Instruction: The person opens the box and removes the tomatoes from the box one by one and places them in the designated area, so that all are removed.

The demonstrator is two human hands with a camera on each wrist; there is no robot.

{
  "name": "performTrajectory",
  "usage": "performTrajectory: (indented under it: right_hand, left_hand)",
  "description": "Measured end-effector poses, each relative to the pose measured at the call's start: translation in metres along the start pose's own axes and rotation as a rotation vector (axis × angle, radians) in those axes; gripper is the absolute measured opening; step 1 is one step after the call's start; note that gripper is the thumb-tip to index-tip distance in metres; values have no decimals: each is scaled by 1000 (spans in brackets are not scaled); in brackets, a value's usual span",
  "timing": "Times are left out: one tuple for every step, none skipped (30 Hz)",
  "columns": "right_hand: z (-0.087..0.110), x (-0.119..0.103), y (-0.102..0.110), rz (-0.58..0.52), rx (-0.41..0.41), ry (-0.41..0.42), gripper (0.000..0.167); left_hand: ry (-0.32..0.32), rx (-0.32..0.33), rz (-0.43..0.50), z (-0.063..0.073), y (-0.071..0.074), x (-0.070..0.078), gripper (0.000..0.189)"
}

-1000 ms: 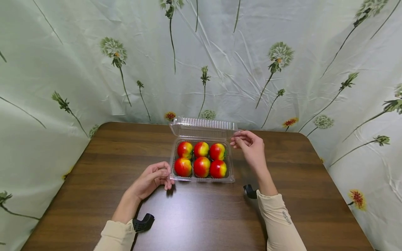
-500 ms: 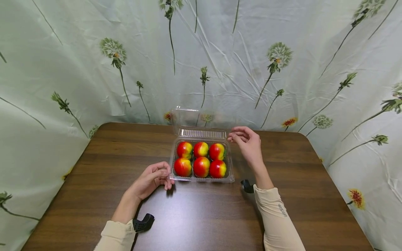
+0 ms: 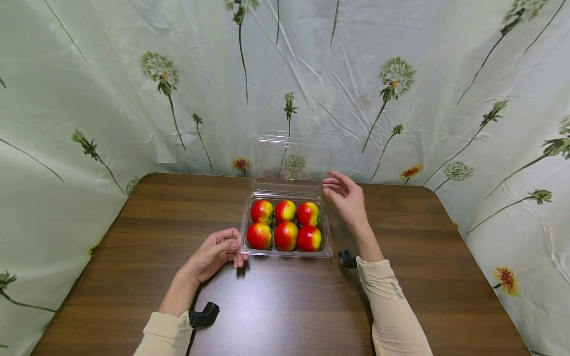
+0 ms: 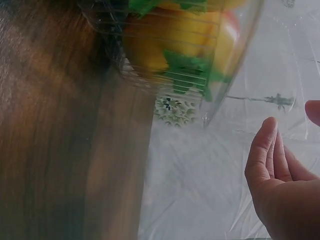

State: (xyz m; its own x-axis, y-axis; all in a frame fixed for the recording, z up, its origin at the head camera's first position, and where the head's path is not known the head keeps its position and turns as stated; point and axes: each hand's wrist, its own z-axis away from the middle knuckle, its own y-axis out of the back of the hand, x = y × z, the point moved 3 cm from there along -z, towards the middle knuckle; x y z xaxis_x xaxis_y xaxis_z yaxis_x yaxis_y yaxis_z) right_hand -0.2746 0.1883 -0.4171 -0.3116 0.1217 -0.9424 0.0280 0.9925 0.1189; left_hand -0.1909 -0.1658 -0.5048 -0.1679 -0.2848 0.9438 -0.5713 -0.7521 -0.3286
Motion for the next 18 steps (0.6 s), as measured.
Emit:
performTrajectory:
  right_hand:
    - [0,0,0,0,-2,1,47]
    - [0,1,0,-2,-4,0,47]
    - [0,1,0,-5,-6,-1,47]
    - [0,2,0,-8,-7,-3,47]
    - [0,2,0,-11,-8,-5,48]
    - [-1,3,-1,-13,-7,-8,48]
    - [-1,4,-1,-11,-8,-10,48]
    - [-2,5,-1,-15,-8,-13,48]
    - [-2,6,-1,-13,-8,-16,48]
    - [-3,6,-1,-14,-6,-18,48]
    - [-4,7,-2,-15,-5,-20,48]
    - [-4,8,-2,-18,-5,-22,48]
    - [-5,9,-2,-19,-5,-23,48]
    - [-6,10,-3,-20,-4,-25,49]
    - [-6,10,-3,-15,-5,-26,49]
    - [-7,11,-3,-10,-5,-27,50]
    - [-8,11,-4,-1,-5,-29,51]
    - [-8,12,-4,17,-4,-32,52]
  left_hand:
    - [2,3,2,0,0,0,19]
    - [3,4,4,0,0,0,19]
    - [2,4,6,0,0,0,19]
    - [3,6,7,0,0,0,19]
    - [2,6,8,0,0,-1,19]
    - [0,2,8,0,0,0,20]
    - [1,2,9,1,0,0,20]
    - [-2,-3,9,1,0,0,20]
    - [-2,-2,9,1,0,0,20]
    - [1,0,8,1,0,0,20]
    - [1,1,7,1,0,0,20]
    - [3,4,5,1,0,0,20]
    - [8,9,3,1,0,0,20]
    - [5,7,-1,1,0,1,20]
    - [5,7,-5,1,0,1,20]
    - [4,5,-7,1,0,1,20]
    - [2,3,-10,1,0,1,20]
    - [-1,0,-12,1,0,1,20]
